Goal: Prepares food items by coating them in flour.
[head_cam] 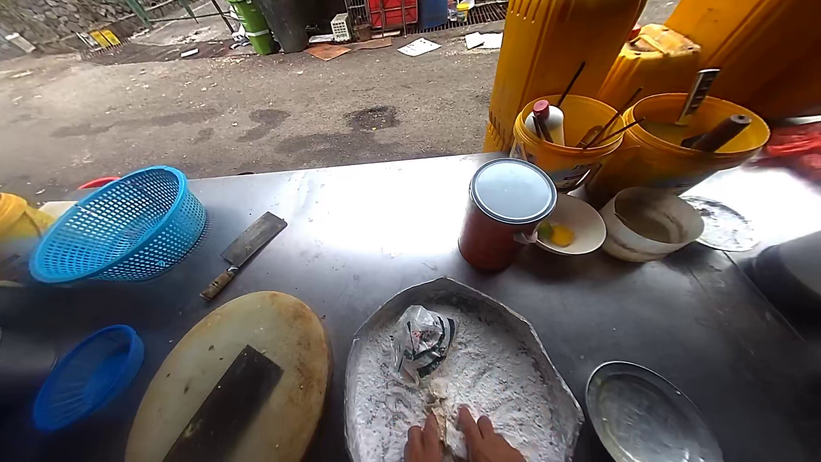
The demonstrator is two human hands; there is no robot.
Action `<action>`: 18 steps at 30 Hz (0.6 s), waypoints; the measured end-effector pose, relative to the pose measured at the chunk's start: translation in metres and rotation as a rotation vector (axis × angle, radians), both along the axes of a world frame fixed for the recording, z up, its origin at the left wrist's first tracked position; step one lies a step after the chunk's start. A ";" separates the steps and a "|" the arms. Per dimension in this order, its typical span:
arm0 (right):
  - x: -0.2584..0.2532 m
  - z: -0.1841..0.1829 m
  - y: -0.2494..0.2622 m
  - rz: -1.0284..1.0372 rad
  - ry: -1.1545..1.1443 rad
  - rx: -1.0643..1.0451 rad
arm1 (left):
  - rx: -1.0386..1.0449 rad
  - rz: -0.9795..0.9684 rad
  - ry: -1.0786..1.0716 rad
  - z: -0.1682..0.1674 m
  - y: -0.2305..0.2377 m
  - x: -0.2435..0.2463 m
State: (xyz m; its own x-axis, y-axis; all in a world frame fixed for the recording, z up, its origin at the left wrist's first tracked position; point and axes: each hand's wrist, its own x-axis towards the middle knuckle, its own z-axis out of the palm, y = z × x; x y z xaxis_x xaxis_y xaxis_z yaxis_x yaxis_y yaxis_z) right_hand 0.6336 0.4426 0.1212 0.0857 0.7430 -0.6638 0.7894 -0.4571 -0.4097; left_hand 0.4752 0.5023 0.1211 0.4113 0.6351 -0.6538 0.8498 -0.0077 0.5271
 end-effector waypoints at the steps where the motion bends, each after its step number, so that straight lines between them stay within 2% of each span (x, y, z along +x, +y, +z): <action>1: -0.005 0.001 0.008 -0.051 0.054 0.026 | -0.031 0.057 -0.062 0.002 0.001 0.010; 4: 0.013 0.021 0.023 -0.324 0.394 0.114 | -0.295 0.354 -0.340 0.006 0.021 0.010; 6: 0.035 0.026 0.032 -0.432 0.566 0.177 | -0.280 0.448 -0.324 0.009 0.038 -0.006; 8: 0.049 0.022 0.052 -0.345 0.392 0.136 | -0.188 0.589 -0.298 0.008 0.047 -0.010; 10: 0.040 0.010 0.074 -0.228 0.204 0.032 | -0.232 0.700 -0.348 0.007 0.046 0.004; 12: 0.020 0.007 0.076 -0.150 0.209 0.000 | -0.319 0.774 -0.439 0.007 0.034 0.024; 15: 0.027 0.026 0.044 -0.231 0.232 0.065 | -0.460 0.871 -0.554 0.008 0.018 0.032; 18: 0.050 0.029 0.013 -0.313 0.080 -0.057 | -0.299 0.825 -0.461 -0.003 0.007 0.007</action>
State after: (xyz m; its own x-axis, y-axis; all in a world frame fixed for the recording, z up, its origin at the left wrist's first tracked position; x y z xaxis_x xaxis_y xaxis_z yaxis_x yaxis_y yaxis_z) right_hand 0.6837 0.4560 0.1506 0.2502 0.6499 -0.7177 0.5730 -0.6969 -0.4313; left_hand 0.4826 0.5095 0.1184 0.1687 0.6719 -0.7211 0.2406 0.6814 0.6912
